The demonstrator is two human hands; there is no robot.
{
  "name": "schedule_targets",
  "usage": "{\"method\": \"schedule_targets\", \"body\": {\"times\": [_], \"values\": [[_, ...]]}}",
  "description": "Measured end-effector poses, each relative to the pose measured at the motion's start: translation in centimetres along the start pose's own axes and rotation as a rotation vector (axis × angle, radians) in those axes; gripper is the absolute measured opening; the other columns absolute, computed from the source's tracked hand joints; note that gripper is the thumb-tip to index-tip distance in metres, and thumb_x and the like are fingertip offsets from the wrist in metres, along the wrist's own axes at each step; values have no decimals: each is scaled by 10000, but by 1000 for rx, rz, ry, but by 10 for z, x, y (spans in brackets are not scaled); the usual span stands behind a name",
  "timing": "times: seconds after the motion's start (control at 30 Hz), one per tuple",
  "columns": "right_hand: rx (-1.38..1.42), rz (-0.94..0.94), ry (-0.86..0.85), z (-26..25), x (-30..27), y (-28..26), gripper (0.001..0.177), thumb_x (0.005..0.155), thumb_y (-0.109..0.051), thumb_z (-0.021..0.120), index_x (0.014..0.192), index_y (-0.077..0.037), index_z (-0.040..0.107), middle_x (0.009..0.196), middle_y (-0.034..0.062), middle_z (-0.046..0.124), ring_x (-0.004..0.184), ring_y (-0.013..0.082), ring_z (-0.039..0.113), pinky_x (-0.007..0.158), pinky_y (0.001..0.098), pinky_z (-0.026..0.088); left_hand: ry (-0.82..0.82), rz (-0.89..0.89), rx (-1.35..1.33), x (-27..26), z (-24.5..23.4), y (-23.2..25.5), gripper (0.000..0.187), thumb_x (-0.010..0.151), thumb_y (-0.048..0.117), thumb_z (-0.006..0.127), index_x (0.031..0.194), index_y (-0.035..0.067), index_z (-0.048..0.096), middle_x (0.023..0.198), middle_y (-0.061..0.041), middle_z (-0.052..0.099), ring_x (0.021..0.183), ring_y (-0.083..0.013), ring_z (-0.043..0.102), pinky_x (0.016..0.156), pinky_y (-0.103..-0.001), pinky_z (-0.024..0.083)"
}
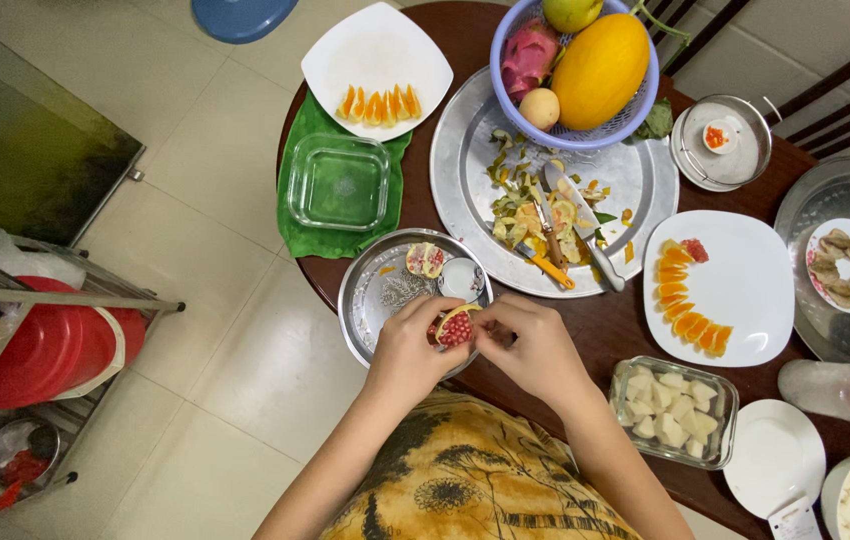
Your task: The person peels a pomegranate by hand, removes the seeds, and places them into a small bowl on a table containing other sliced fruits.
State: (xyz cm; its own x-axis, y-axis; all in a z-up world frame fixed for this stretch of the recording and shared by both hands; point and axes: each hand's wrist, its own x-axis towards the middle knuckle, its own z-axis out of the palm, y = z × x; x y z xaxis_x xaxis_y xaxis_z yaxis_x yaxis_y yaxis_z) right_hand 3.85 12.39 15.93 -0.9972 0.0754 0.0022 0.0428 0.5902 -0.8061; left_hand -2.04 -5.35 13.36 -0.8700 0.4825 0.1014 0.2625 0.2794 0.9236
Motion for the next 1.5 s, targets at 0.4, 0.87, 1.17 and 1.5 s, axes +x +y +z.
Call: {"method": "schedule_targets", "body": {"times": [0.4,0.87,1.17,1.5], "values": [[-56,-22,28,2,3,-12,121,855,-76,732,966,-35,707,865,80,709,698,196,714,582,303,554,-59,15,-8,6,-10,-8,430,727,132,839,1124,39,705,1023,-140,732,926,-283,737,813,-372,585],[-85,-21,131,5,-3,-5,119,836,-70,751,923,-15,690,853,78,703,737,204,721,587,300,568,-190,-82,-140,14,-11,-13,411,731,173,879,1095,64,723,975,-81,790,888,-156,773,806,-298,599],[-93,54,254,-10,-29,3,110,848,-72,752,917,-10,695,850,79,695,730,200,695,618,310,551,-363,-110,-300,22,8,-2,443,741,155,892,1136,43,726,970,-52,792,870,-83,729,779,-262,600],[-81,239,583,-54,-107,14,130,876,-98,753,948,-7,696,897,65,693,760,154,688,616,258,567,-730,-77,-421,40,89,42,471,765,115,871,1202,53,706,1062,-27,745,948,-78,716,790,-236,647]]}}
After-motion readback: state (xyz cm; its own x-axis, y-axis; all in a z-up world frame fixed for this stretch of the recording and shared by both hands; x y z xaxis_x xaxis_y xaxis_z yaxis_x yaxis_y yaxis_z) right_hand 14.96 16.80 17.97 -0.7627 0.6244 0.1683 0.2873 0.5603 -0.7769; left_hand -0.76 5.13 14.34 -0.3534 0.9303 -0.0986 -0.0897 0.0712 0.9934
